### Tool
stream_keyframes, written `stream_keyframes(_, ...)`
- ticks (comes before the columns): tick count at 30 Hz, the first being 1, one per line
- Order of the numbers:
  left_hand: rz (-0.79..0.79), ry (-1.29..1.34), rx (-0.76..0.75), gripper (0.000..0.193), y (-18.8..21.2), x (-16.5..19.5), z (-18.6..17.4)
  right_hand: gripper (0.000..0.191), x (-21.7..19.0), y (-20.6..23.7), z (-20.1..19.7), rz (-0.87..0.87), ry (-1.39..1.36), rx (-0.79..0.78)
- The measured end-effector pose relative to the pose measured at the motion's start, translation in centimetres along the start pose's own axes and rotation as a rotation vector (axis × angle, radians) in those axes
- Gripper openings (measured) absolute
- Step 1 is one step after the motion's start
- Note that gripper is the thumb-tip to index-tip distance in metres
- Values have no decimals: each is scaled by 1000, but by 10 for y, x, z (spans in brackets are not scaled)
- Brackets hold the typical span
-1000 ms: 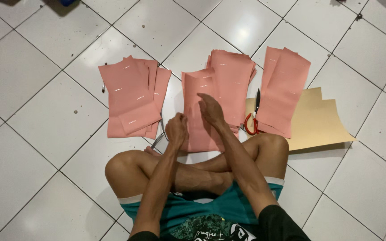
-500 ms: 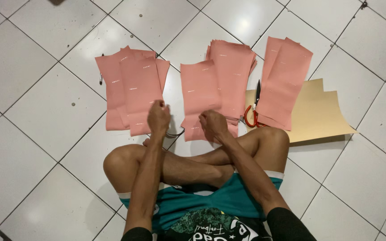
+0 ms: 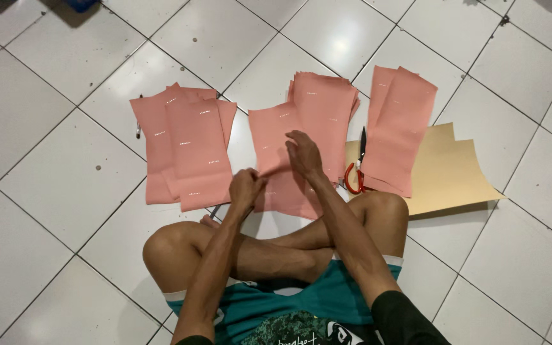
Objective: The person sits on the workshop floor stacking pink foam sheets, folds a stack and ties it with string, then carries the bundle with a container of black paste to another area. They pour liquid from a plastic jug into the container and press the black paste onto the pink sheets laid on cardboard.
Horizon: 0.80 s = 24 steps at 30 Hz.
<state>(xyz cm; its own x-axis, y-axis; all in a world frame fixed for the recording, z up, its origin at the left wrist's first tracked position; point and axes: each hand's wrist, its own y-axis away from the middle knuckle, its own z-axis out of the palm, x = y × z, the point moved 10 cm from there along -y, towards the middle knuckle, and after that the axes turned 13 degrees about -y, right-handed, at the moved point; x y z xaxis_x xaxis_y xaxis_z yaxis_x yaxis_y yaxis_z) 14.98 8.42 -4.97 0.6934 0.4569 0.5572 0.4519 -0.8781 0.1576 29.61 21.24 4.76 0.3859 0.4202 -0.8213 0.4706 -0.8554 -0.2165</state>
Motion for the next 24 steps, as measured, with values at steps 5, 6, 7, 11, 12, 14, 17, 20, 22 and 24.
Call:
stream_keyframes(5,-45,207,374,22,-17,-51,-104,33,40,46,-67,68,63,191)
stream_keyframes(6,41,100,507,20,-18,-54,-137,36,44,50,-72,65,99,184)
stream_keyframes(7,-58,62,442,23,-24,-74,-149,42,43,54,-71,22,141,137)
stream_keyframes(11,-99,-591,855,44,2,-79,-203,66,31,69,-38,-104,356,-81)
stream_keyframes(12,-49,-502,778,41,0,-77,-189,73,29,75,-25,-119,424,-138)
stream_keyframes(14,49,-333,602,36,-2,-62,-145,72,24,89,-9,-116,433,-155)
stream_keyframes(17,156,-16,309,44,5,-26,-62,75,32,108,15,-16,390,-238)
stream_keyframes(20,223,-127,82,66,12,3,-9,74,34,120,28,-6,283,-277)
stream_keyframes(22,212,-156,-100,63,14,7,13,71,32,122,31,-15,228,-285)
stream_keyframes(24,174,-40,-157,51,14,1,15,66,31,120,32,-25,218,-286)
